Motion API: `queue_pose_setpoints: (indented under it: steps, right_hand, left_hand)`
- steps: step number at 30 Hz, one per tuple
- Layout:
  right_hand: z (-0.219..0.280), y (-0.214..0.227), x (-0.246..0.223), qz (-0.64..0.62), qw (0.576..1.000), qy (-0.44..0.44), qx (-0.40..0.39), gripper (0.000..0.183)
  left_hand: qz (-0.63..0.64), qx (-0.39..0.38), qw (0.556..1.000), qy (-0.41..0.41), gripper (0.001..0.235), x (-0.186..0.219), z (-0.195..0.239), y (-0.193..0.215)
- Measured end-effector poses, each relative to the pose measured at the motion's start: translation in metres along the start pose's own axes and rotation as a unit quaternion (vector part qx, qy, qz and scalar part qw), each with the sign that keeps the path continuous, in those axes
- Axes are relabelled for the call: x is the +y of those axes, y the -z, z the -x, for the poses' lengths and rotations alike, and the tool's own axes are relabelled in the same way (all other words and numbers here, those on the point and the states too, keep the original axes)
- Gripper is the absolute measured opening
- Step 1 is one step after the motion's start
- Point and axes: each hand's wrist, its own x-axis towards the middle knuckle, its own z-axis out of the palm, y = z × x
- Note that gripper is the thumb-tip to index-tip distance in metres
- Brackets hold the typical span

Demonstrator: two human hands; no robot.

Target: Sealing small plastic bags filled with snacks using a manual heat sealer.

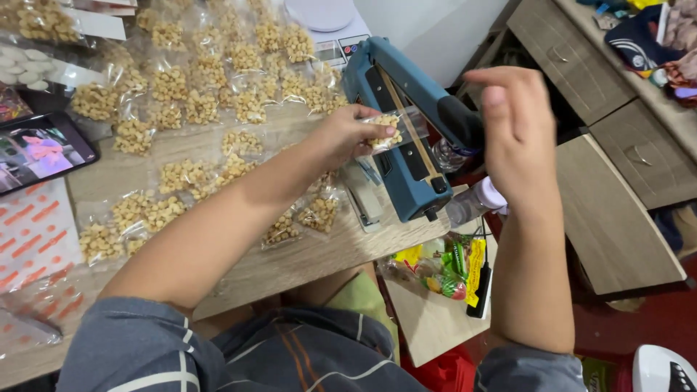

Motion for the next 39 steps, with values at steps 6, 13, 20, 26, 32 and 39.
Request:
queue_pose_setpoints:
  steps: [6,13,20,26,32,39]
  right_hand:
    - [0.021,-0.027,0.031,-0.044,0.996,-0.063,-0.056,0.027]
    - [0.063,-0.058,0.040,-0.164,0.977,-0.130,-0.051,0.033]
    - [0.074,-0.069,0.051,-0.200,0.969,-0.140,-0.042,0.035]
    - [0.074,-0.070,0.049,-0.210,0.965,-0.153,-0.040,0.034]
    - [0.076,-0.072,0.051,-0.214,0.965,-0.150,-0.025,0.034]
    - [0.038,-0.037,0.016,-0.149,0.985,-0.091,-0.013,0.052]
  left_hand:
    - [0.051,-0.005,0.995,-0.083,0.072,-0.021,-0.013,0.004]
    - [0.082,-0.026,0.994,-0.070,0.069,-0.027,-0.021,0.007]
    - [0.101,-0.028,0.993,-0.060,0.065,-0.032,-0.033,0.014]
    - [0.083,-0.038,0.994,-0.060,0.065,-0.036,-0.037,0.019]
    - [0.025,-0.048,0.997,-0.063,0.066,-0.028,-0.022,0.011]
    - [0.020,-0.046,0.995,-0.086,0.059,-0.032,-0.031,0.015]
